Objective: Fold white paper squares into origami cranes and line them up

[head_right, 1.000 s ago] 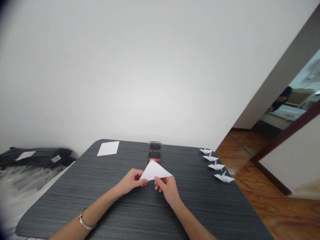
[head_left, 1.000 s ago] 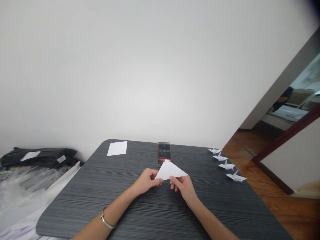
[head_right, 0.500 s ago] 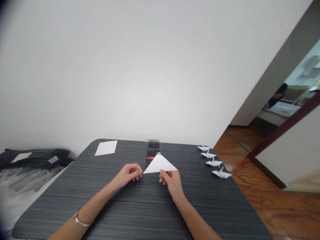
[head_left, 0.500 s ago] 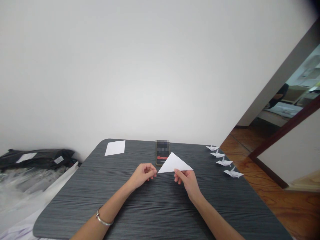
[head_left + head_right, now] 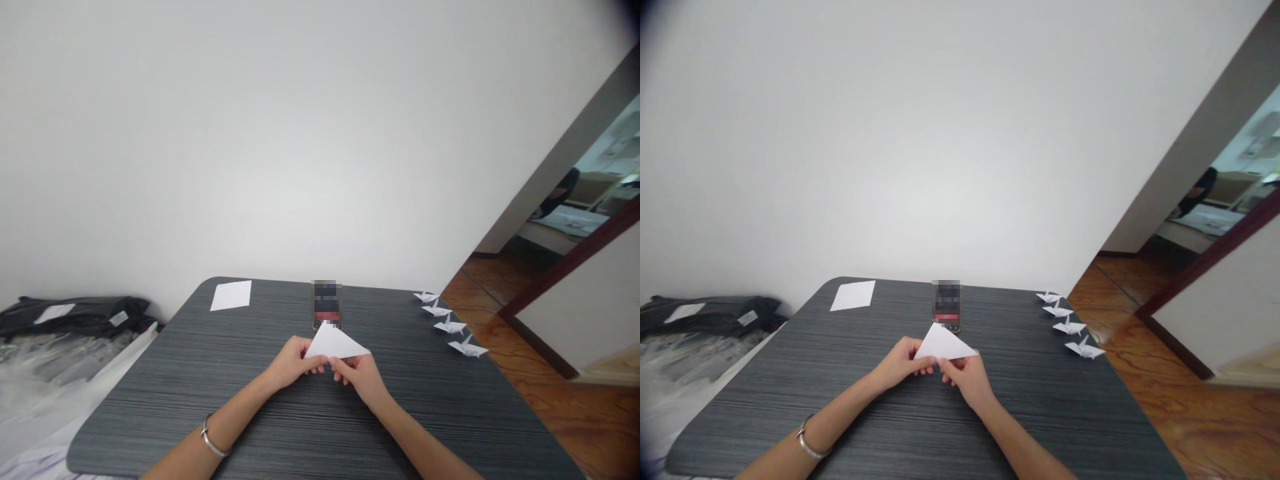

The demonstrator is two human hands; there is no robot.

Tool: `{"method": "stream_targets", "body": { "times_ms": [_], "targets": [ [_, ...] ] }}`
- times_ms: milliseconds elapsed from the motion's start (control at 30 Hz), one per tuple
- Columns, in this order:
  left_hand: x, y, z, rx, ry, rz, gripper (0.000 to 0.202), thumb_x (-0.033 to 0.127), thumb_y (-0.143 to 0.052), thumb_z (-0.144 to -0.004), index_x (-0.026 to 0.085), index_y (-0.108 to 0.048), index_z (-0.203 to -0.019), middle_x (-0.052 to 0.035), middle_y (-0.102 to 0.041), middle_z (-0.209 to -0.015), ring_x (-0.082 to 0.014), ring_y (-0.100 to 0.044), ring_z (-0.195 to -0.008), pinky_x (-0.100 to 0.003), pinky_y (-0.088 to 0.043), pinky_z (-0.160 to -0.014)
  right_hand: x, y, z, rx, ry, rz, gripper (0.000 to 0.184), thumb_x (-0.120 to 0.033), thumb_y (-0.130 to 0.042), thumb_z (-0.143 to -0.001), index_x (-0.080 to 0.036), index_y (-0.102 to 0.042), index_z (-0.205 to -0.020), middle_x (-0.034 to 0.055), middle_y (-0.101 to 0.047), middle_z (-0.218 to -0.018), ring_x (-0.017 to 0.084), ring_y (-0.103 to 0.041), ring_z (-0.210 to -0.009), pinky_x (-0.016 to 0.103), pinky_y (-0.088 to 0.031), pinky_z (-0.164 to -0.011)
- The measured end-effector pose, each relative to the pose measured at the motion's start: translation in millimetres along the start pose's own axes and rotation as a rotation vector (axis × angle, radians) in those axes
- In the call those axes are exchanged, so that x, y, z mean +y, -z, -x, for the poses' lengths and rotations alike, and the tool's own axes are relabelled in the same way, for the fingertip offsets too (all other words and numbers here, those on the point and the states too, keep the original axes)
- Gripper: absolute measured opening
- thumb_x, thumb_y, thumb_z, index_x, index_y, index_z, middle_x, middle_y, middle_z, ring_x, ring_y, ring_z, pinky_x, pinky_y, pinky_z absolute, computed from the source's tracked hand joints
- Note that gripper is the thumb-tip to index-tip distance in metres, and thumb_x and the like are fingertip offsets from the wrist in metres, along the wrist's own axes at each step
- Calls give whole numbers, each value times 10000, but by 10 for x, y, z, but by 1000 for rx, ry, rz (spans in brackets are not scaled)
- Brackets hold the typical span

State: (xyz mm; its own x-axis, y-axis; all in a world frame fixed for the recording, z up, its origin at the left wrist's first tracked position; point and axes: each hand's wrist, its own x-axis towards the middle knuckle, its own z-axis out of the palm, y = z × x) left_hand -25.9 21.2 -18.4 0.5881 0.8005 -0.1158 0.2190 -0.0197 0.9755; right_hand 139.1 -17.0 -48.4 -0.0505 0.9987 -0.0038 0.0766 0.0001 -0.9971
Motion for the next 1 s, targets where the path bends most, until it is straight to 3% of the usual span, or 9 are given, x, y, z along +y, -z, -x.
{"method": "stream_targets", "body": {
  "times_ms": [200,400,600,1000],
  "targets": [
    [50,10,18,16,9,-21,291,376,-600,-690,87,-628,-668,-22,-618,-549,-87,-507,-479,-169,-362,-452,-85,10,4,1,3,31,254,-376,-602,-667,-131,-608,-600,-2,-561,-446,107,-496,-383,198,-375,-352],
    [-11,77,5,59,-18,-42,275,358,-592,-701,88,-615,-656,-30,-625,-569,-90,-509,-486,-176,-370,-474,-198,184,-20,13,10,7,248,-374,-631,-655,-143,-566,-594,-4,-574,-480,106,-522,-410,189,-359,-364],
    [-9,128,-1,110,-16,-58,273,359,-584,-704,91,-613,-664,-36,-632,-586,-99,-518,-495,-184,-370,-475,-162,347,-57,137,51,-30,295,-419,-658,-637,-148,-568,-564,-4,-565,-440,95,-491,-376,190,-347,-351],
    [53,152,5,155,4,-39,240,341,-590,-687,104,-597,-651,-21,-622,-575,-105,-518,-504,-194,-374,-484,-186,455,-65,215,48,-76,271,-395,-658,-659,-137,-593,-610,-2,-567,-484,101,-512,-417,191,-358,-368]
  ]
}}
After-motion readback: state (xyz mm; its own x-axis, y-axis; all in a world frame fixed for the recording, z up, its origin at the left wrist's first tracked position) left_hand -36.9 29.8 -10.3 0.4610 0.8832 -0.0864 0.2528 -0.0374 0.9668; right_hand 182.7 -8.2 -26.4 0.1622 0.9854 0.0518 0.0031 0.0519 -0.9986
